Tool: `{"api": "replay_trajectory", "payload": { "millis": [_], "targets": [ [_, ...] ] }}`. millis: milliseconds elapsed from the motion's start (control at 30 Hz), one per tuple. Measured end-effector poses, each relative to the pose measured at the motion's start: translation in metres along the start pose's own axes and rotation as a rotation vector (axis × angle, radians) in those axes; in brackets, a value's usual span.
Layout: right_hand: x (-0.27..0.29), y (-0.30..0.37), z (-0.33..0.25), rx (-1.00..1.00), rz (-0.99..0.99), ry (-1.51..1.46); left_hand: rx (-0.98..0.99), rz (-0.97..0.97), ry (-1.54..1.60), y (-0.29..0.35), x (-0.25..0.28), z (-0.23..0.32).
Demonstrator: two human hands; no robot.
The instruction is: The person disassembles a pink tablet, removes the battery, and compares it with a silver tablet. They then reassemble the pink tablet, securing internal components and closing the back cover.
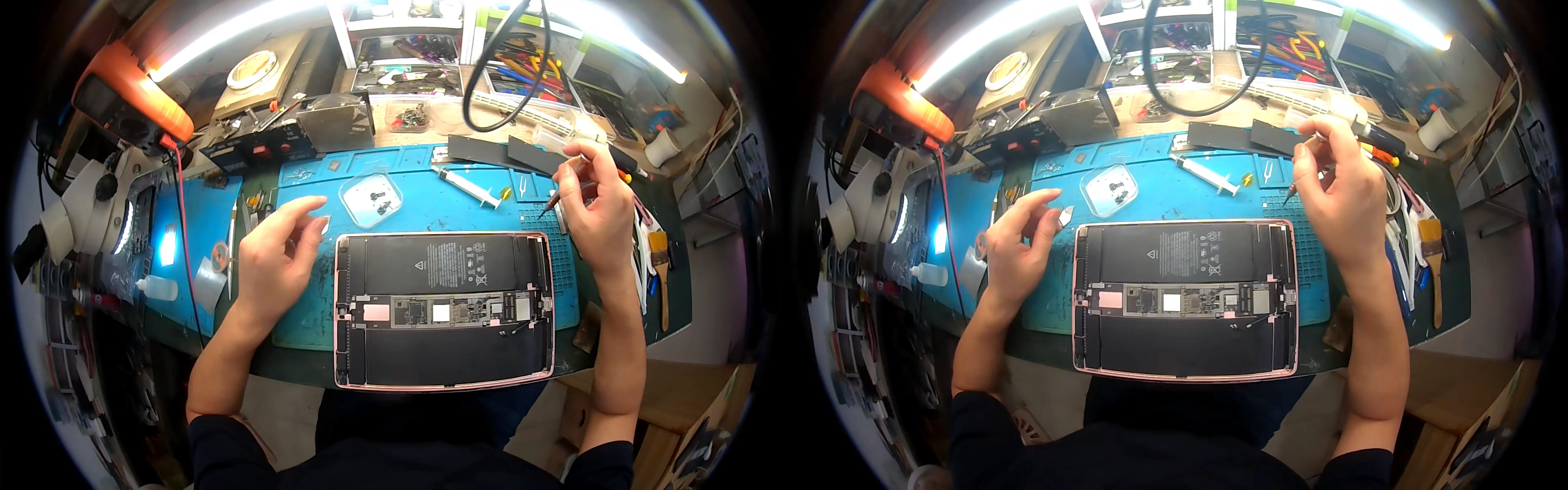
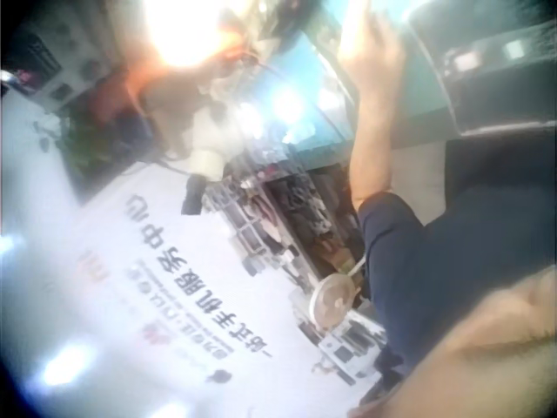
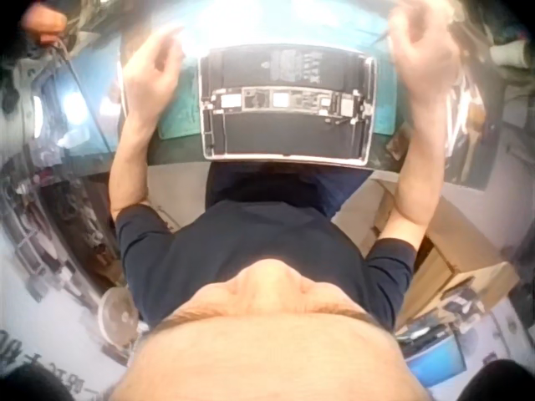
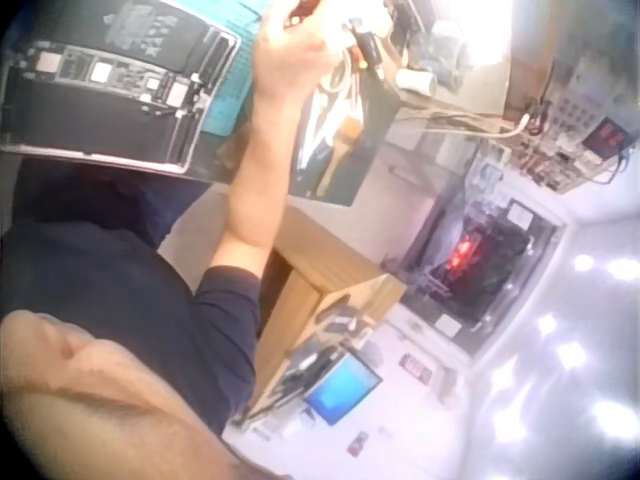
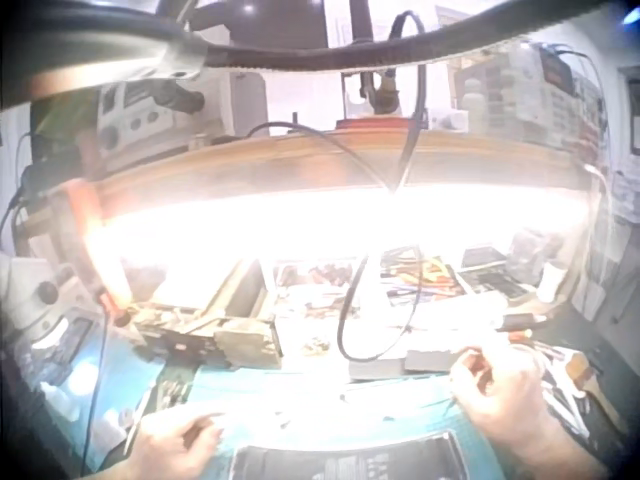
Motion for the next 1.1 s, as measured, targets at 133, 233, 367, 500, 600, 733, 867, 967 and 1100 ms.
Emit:
{"api": "replay_trajectory", "payload": {
  "millis": [133, 233, 367, 500, 600, 733, 867, 967, 1100],
  "targets": [
    [0.001, 0.0, -0.001, -0.005, 0.002, 0.016, 0.004, -0.003, 0.037, -0.001, -0.001, 0.0],
    [0.002, 0.0, -0.004, 0.003, 0.077, 0.011, 0.017, -0.035, 0.041, -0.001, -0.003, -0.002],
    [0.012, -0.001, 0.002, -0.138, -0.118, 0.272, -0.039, -0.13, -0.104, -0.001, -0.009, 0.009],
    [-0.007, 0.025, 0.012, -0.067, -0.531, 0.501, -0.084, -0.181, -0.188, 0.003, -0.018, 0.018],
    [-0.001, 0.041, -0.008, 0.013, -0.444, 0.552, -0.074, -0.188, -0.208, 0.007, -0.02, 0.019],
    [0.028, 0.076, -0.049, -0.253, -0.423, 0.354, 0.052, -0.182, -0.09, 0.014, -0.013, 0.006],
    [0.037, 0.126, -0.082, -0.458, -0.39, -0.044, 0.382, -0.446, 0.176, 0.019, -0.011, 0.005],
    [0.037, 0.148, -0.079, -0.578, -0.297, -0.283, 0.4, -0.536, 0.323, 0.022, -0.01, 0.0],
    [0.022, 0.17, -0.076, -0.786, -0.21, -0.763, 0.29, -0.562, 0.359, 0.029, -0.01, 0.0]
  ]
}}
Point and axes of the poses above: each hand's wrist, its own y-axis away from the middle knuckle, its own x-axis out of the back of the hand, z = x × y, the point moved 8 cm from there along -y, towards the middle knuckle, and after that the axes turned 12 degrees about x, right-handed, at the moved point
